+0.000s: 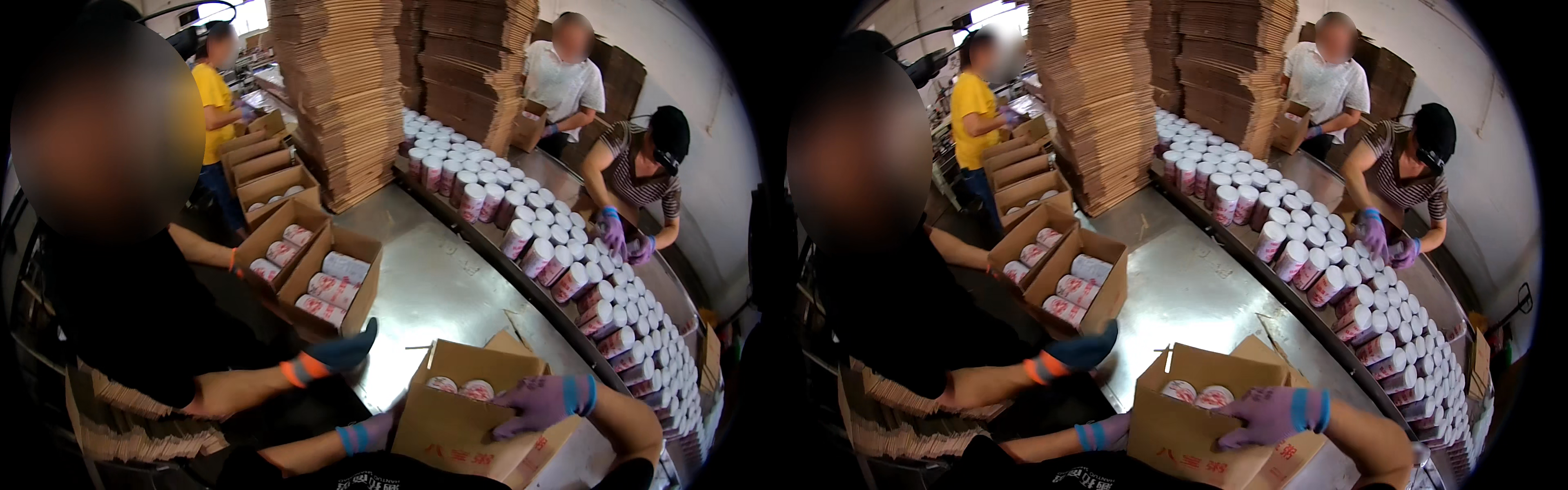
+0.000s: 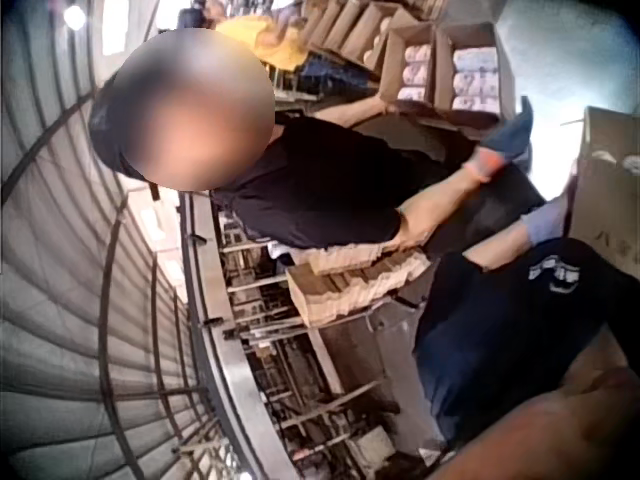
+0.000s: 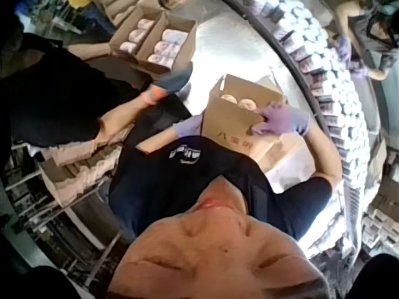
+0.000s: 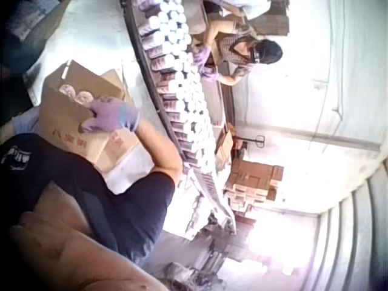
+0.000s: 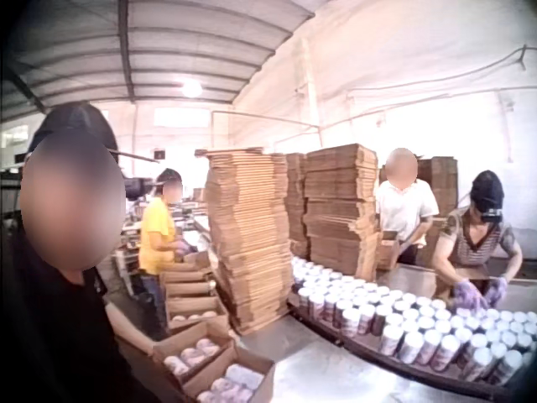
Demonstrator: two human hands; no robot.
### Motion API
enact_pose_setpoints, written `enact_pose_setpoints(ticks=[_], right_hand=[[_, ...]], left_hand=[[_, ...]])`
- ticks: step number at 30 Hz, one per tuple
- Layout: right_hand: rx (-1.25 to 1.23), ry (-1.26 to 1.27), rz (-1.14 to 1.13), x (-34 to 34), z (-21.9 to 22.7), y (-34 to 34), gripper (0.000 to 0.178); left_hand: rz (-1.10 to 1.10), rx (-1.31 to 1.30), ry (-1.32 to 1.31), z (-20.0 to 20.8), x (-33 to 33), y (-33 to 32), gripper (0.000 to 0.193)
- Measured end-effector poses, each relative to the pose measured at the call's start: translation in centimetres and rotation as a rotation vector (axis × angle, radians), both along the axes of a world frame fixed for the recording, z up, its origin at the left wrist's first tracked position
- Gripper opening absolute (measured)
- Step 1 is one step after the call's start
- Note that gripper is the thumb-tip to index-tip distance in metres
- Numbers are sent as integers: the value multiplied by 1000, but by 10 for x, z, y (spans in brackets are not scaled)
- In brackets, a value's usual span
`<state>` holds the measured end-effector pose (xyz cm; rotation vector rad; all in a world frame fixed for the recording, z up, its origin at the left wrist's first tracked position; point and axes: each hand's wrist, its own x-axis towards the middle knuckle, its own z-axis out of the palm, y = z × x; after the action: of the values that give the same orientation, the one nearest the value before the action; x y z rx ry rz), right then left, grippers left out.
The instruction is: The person assembles cardboard boxes and places white cylindrical cans from a conveyor belt into them. They fold the box flaps and move the filled boxes along the line while wearing purple gloves.
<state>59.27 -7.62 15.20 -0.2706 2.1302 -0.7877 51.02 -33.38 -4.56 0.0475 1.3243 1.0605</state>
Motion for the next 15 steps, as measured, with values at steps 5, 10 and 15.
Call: enact_pose_setpoints(ticks=[5,10,15], right_hand=[[-91,175,177,30,-4,-21,57],[12,326,156,100,-10,-16,60],[67,341,74,151,6,-21,49]], left_hand=[[192,46,-170,11,63,-24,78],[290,30,-259,19,102,-23,77],[377,6,-333,16,111,-15,74]])
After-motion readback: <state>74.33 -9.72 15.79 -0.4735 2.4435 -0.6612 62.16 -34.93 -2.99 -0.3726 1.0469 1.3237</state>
